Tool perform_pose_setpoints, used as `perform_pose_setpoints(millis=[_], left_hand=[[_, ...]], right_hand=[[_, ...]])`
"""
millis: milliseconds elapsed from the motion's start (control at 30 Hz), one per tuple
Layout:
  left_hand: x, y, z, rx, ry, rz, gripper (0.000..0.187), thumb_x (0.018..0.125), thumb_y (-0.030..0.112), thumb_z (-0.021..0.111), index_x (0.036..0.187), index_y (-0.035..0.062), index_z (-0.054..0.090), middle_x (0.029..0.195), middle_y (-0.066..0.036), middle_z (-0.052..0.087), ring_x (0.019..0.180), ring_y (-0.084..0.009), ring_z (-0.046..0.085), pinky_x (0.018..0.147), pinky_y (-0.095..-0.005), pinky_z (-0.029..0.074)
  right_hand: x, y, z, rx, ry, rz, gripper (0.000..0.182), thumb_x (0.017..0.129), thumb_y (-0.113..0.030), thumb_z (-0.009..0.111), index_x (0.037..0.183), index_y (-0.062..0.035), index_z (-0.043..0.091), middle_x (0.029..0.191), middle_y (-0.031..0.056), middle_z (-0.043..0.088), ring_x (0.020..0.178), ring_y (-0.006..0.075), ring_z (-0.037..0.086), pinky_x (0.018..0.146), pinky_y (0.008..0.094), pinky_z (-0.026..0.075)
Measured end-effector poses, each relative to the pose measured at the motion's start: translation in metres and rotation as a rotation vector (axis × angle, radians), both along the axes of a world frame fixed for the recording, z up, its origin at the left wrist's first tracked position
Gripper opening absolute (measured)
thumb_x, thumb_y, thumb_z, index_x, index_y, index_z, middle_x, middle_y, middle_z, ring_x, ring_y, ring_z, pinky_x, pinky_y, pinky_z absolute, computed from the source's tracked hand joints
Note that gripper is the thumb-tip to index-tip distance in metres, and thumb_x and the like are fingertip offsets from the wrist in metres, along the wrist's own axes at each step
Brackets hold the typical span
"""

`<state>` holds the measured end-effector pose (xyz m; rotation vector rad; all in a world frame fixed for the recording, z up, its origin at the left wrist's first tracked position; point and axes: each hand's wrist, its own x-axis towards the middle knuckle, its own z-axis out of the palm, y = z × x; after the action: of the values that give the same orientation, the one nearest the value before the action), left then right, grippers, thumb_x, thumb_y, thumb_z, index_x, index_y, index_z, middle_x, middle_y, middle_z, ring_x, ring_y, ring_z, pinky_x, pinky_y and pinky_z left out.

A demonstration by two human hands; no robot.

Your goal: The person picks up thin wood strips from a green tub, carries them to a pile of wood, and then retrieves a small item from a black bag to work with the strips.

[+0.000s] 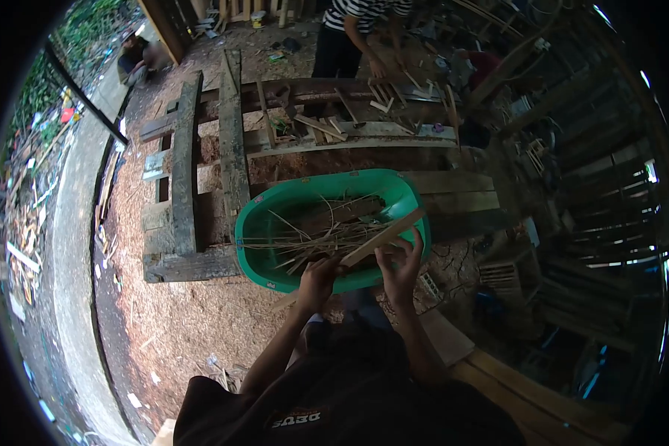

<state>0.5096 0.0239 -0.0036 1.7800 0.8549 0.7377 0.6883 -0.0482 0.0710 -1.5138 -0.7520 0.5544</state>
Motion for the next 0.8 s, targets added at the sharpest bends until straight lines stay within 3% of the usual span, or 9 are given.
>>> perform_pose_setpoints(millis=[67, 133, 233, 367, 433, 467, 533, 567, 800], left_hand=[[0.008, -0.002, 0.002, 0.055, 0.049, 0.022, 0.03, 0.098, 0.016, 0.064, 0.125, 0.0044, 0.069, 0.097, -0.009, 0.073, 0.093, -0.0281, 0.069, 0.091, -0.0396, 0.045], [0.017, -0.007, 0.0, 0.111, 0.107, 0.041, 0.029, 0.1, 0.016, 0.06, 0.126, 0.0051, 0.069, 0.095, -0.008, 0.073, 0.091, -0.027, 0.068, 0.09, -0.039, 0.043], [0.026, -0.014, -0.009, 0.166, 0.158, 0.143, 0.031, 0.098, 0.017, 0.062, 0.126, 0.0063, 0.068, 0.096, -0.006, 0.072, 0.091, -0.0257, 0.066, 0.093, -0.0377, 0.04], [0.031, -0.03, -0.005, 0.219, 0.285, 0.372, 0.028, 0.095, 0.013, 0.065, 0.121, 0.0039, 0.069, 0.098, -0.008, 0.07, 0.096, -0.0289, 0.063, 0.094, -0.0399, 0.04], [0.032, -0.055, -0.006, 0.197, 0.296, 0.531, 0.023, 0.093, 0.01, 0.067, 0.115, 0.0026, 0.071, 0.098, -0.01, 0.069, 0.098, -0.0305, 0.062, 0.093, -0.0406, 0.042], [0.03, -0.073, -0.008, 0.18, 0.324, 0.614, 0.023, 0.093, 0.01, 0.067, 0.115, 0.0026, 0.071, 0.098, -0.01, 0.069, 0.098, -0.0305, 0.062, 0.093, -0.0406, 0.042], [0.027, -0.117, -0.01, 0.083, 0.386, 0.786, 0.025, 0.093, 0.011, 0.066, 0.118, 0.0044, 0.068, 0.105, -0.009, 0.067, 0.106, -0.0297, 0.06, 0.095, -0.0423, 0.042], [0.026, -0.143, -0.01, 0.029, 0.393, 0.914, 0.023, 0.095, 0.011, 0.066, 0.117, 0.0049, 0.07, 0.105, -0.01, 0.069, 0.105, -0.0305, 0.062, 0.094, -0.042, 0.044], [0.027, -0.309, -0.029, -0.115, 0.413, 1.638, 0.018, 0.094, 0.009, 0.069, 0.112, 0.006, 0.071, 0.107, -0.011, 0.073, 0.107, -0.031, 0.066, 0.095, -0.042, 0.046]], right_hand=[[0.014, 0.001, -0.005, -0.071, -0.164, -0.026, 0.088, 0.09, -0.014, 0.081, 0.157, -0.0079, 0.025, 0.142, 0.022, 0.052, 0.128, 0.0296, 0.057, 0.096, 0.039, 0.055], [0.035, 0.0, -0.013, -0.175, -0.699, -0.088, 0.095, 0.087, -0.018, 0.084, 0.161, -0.0111, 0.025, 0.159, 0.0231, 0.029, 0.144, 0.0375, 0.037, 0.107, 0.0468, 0.047], [0.067, 0.006, -0.026, -0.167, -0.732, 0.114, 0.088, 0.086, -0.022, 0.084, 0.158, -0.0132, 0.035, 0.162, 0.0213, 0.02, 0.149, 0.0411, 0.023, 0.113, 0.0523, 0.039], [0.102, 0.036, -0.017, -0.176, -0.879, 0.477, 0.07, 0.09, -0.022, 0.081, 0.151, -0.012, 0.049, 0.162, 0.0189, 0.022, 0.149, 0.0408, 0.024, 0.113, 0.0521, 0.039], [0.107, 0.053, -0.007, 0.034, -0.94, 0.473, 0.049, 0.092, -0.016, 0.078, 0.138, -0.0089, 0.061, 0.149, 0.0183, 0.045, 0.139, 0.0358, 0.044, 0.106, 0.0475, 0.047], [0.112, 0.059, -0.016, 0.07, -0.922, 0.557, 0.049, 0.092, -0.016, 0.078, 0.138, -0.0089, 0.061, 0.149, 0.0183, 0.045, 0.139, 0.0358, 0.044, 0.106, 0.0475, 0.047], [0.114, 0.081, -0.037, 0.036, -0.381, 0.855, 0.033, 0.094, -0.01, 0.075, 0.126, -0.0075, 0.067, 0.12, 0.0126, 0.067, 0.115, 0.026, 0.064, 0.096, 0.0405, 0.053], [0.095, 0.087, -0.026, 0.045, -0.317, 0.954, 0.028, 0.093, -0.007, 0.075, 0.12, -0.0056, 0.068, 0.095, 0.0065, 0.071, 0.092, 0.0178, 0.07, 0.087, 0.0348, 0.056], [-0.041, 0.035, -0.009, -0.117, -0.044, 1.793, 0.019, 0.09, 0.0, 0.077, 0.108, 0.0012, 0.072, 0.094, 0.0062, 0.074, 0.089, 0.0131, 0.07, 0.082, 0.0281, 0.057]])
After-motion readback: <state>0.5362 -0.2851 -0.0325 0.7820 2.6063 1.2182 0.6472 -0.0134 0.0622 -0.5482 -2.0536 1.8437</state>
